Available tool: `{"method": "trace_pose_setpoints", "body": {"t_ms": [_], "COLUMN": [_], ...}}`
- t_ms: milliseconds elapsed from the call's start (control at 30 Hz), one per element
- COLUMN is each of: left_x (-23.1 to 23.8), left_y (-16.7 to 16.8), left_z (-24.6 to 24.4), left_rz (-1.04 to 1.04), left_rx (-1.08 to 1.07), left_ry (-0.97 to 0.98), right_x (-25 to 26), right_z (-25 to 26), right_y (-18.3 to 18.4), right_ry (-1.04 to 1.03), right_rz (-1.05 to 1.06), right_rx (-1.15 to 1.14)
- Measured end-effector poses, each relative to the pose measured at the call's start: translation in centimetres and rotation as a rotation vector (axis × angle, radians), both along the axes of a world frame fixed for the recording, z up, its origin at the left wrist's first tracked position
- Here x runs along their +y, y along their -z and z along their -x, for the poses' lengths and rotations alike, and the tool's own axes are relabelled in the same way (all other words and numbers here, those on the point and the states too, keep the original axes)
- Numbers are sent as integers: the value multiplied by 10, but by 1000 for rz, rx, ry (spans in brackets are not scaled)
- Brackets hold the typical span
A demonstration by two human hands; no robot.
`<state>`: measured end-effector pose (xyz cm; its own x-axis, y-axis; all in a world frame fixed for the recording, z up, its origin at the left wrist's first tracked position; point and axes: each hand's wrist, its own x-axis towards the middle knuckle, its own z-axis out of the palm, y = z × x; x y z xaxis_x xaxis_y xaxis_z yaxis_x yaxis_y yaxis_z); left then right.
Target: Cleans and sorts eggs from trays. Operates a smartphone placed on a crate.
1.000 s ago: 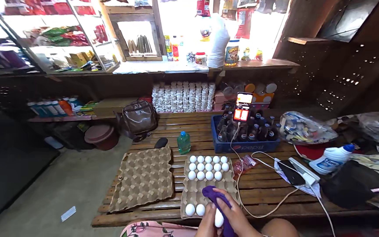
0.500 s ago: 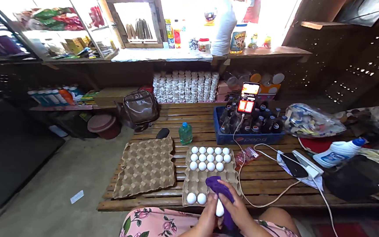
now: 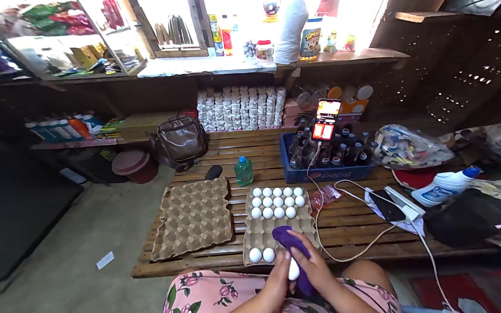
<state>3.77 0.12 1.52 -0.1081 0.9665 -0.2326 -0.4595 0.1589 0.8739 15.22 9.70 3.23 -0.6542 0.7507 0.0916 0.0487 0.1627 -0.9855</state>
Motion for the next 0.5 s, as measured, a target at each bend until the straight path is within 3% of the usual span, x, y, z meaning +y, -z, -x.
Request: {"method": "trace_pose_setpoints", "body": {"t_ms": [67,133,200,300,367,433,500], "left_x": [1,4,9,18,17,13,12], "left_y": [-2,-6,-13,-21,-25,-24,-11], "left_z": [1,2,2,5,2,-3,-6], "left_rz": [-24,-5,76,165,149,112,60], "left_rx": [20,-22,-126,-287,-249,-162,-65], "left_ry": [28,-24,-138,-274,-304,-251,-135], "right_x": [5,4,-2,-10,-7,1,8], "right_z": [1,1,-1,-3,-3,-6,-9], "right_y": [-4,-1,1,13,20,16,8], "right_ry": [15,15,3,-12,-19,-22,-25], "right_rz": [200,194,28,-383,-579,-635,-516], "right_rx": [21,28,-22,-92,-89,-80,-77]}}
